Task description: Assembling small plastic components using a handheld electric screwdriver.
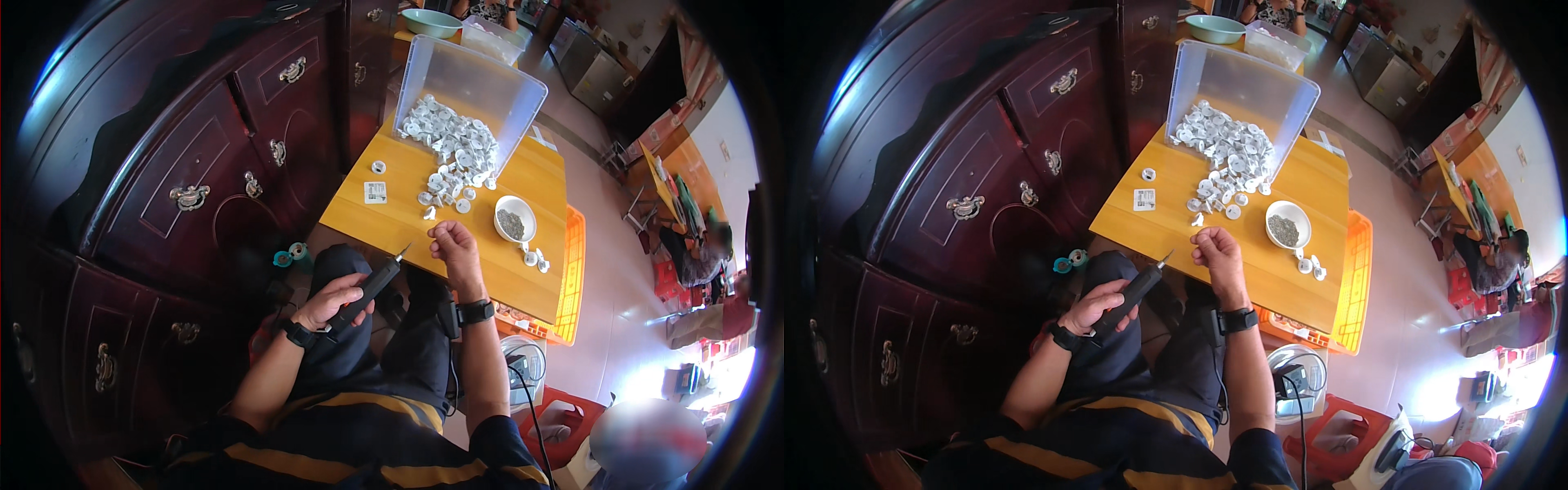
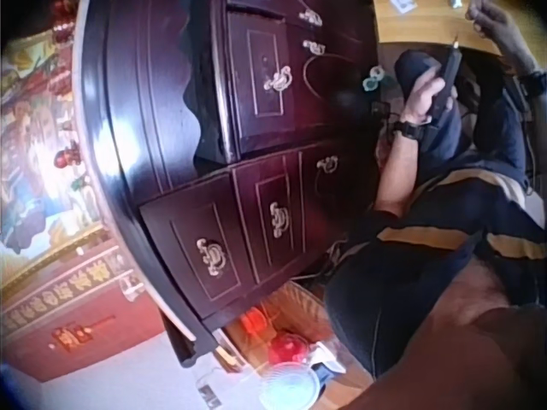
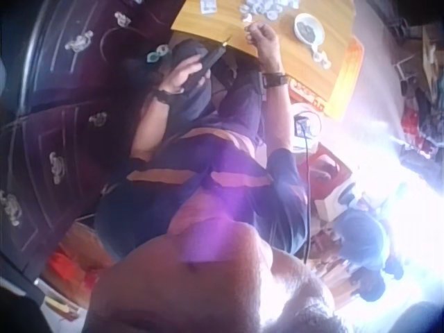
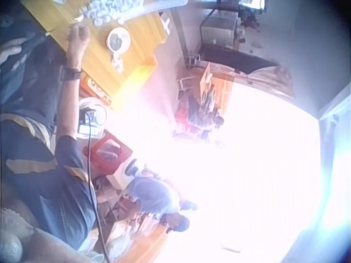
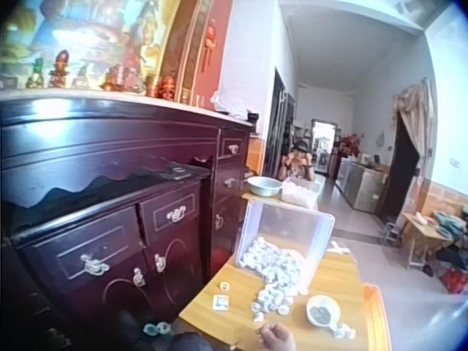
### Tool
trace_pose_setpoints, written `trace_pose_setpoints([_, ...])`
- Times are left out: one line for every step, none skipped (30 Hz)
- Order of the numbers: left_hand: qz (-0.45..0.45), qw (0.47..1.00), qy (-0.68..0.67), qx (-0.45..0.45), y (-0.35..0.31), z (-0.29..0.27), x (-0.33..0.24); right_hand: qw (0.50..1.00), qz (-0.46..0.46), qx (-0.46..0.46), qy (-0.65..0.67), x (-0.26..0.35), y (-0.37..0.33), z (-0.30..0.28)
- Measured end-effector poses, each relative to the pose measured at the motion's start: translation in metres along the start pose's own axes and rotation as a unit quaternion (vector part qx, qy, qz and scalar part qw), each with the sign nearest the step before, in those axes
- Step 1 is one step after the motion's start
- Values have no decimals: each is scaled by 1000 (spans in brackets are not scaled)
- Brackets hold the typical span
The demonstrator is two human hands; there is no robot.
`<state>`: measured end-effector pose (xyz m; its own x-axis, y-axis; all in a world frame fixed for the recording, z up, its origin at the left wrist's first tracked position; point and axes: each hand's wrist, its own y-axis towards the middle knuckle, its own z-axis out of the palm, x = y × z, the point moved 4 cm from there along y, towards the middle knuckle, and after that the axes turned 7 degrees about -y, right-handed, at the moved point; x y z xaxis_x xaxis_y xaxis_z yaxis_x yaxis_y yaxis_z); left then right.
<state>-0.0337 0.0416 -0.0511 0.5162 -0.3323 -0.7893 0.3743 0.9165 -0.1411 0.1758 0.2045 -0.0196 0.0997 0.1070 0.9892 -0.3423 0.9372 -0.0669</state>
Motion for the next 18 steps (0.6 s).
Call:
trace_pose_setpoints([2,1000,4,-1,0,0,0,1000,3,8,12,-5,0,4])
trace_pose_setpoints([3,1000,4,-3,-1,1,-1,999,8,13,33,-7,-2,10])
trace_pose_setpoints([-1,1000,13,-8,-2,2,-2,999,8,15,33,-9,-3,15])
trace_pose_setpoints([-4,1000,23,-14,-3,3,-3,1000,10,13,27,-11,-5,19])
trace_pose_setpoints([-4,1000,23,-14,-3,3,-3,1000,12,10,21,-11,-5,22])
trace_pose_setpoints([-4,1000,22,-15,-4,3,-3,1000,9,19,4,-13,-4,24])
trace_pose_setpoints([-5,1000,21,-16,-4,3,-4,1000,9,19,4,-13,-3,24])
trace_pose_setpoints([-5,1000,21,-17,-4,4,-5,1000,13,22,1,-14,-4,25])
trace_pose_setpoints([-8,1000,21,-20,-4,5,-6,1000,17,24,-2,-15,-4,26])
trace_pose_setpoints([-11,999,21,-24,-4,5,-7,1000,17,24,-2,-15,-4,26])
trace_pose_setpoints([-11,999,21,-25,-4,5,-6,999,24,16,22,-16,-4,26])
trace_pose_setpoints([-8,999,25,-20,-3,4,-5,998,30,8,46,-17,-4,24])
trace_pose_setpoints([-4,999,28,-16,-3,4,-5,998,30,8,46,-18,-5,24])
trace_pose_setpoints([-5,999,29,-17,-3,4,-4,997,40,5,69,-19,-5,23])
trace_pose_setpoints([-6,999,30,-17,-3,5,-4,994,50,1,92,-22,-6,24])
trace_pose_setpoints([-8,999,32,-16,-2,5,-4,994,50,2,93,-23,-6,24])
trace_pose_setpoints([-9,999,32,-16,-2,5,-4,995,50,0,92,-23,-8,23])
trace_pose_setpoints([-7,999,33,-11,-2,5,-4,995,50,-2,90,-23,-10,23])
